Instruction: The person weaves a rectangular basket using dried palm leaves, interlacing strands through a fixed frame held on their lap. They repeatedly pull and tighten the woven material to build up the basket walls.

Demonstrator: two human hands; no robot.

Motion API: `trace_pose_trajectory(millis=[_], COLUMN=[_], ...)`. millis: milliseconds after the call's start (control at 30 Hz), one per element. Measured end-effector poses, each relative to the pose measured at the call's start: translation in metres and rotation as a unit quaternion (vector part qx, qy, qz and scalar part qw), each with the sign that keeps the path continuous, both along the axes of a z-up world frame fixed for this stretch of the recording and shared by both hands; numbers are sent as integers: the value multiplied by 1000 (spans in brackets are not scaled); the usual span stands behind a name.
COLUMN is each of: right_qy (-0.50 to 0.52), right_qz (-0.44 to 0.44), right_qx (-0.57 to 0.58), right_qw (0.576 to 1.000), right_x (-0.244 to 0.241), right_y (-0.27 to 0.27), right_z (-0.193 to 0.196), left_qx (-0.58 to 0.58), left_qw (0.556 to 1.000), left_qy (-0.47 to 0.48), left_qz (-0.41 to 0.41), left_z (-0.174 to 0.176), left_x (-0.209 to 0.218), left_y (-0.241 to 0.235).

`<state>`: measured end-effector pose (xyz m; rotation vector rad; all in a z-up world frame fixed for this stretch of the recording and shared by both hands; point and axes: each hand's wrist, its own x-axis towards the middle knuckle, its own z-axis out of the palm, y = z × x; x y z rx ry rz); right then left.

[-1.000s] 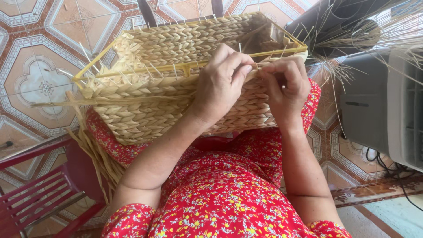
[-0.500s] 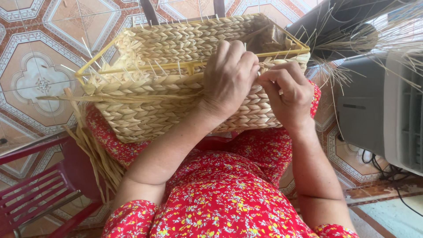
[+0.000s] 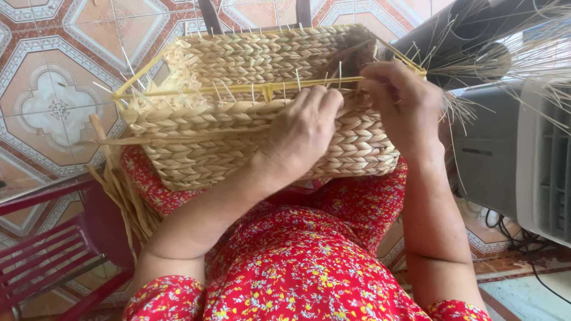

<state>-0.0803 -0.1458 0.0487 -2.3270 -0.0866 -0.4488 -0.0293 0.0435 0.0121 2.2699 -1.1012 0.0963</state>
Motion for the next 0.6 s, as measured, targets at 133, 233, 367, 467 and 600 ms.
trace_pose_trajectory(millis=[133,233,367,467,600], right_qy=[-13,-39,-47,-67,-50], right_qz=[9,56,28,35,23], right_qx=[0,-83,-103,-93,-61], right_qw=[1000,994,993,993,997], right_x=[-5,3,14,16,15], right_y=[7,16,17,17,18], right_z=[8,0,-15,-18,-12], left_qx=[-38,-78,-170,-155,69], left_qw=[986,993,967,981,991], left_qy=[145,40,-191,-115,105], left_qz=[-78,-73,-6,14,53], left_z=[11,44,91,93,42], left_x=[30,51,35,16,26], left_y=[20,37,45,33,-7])
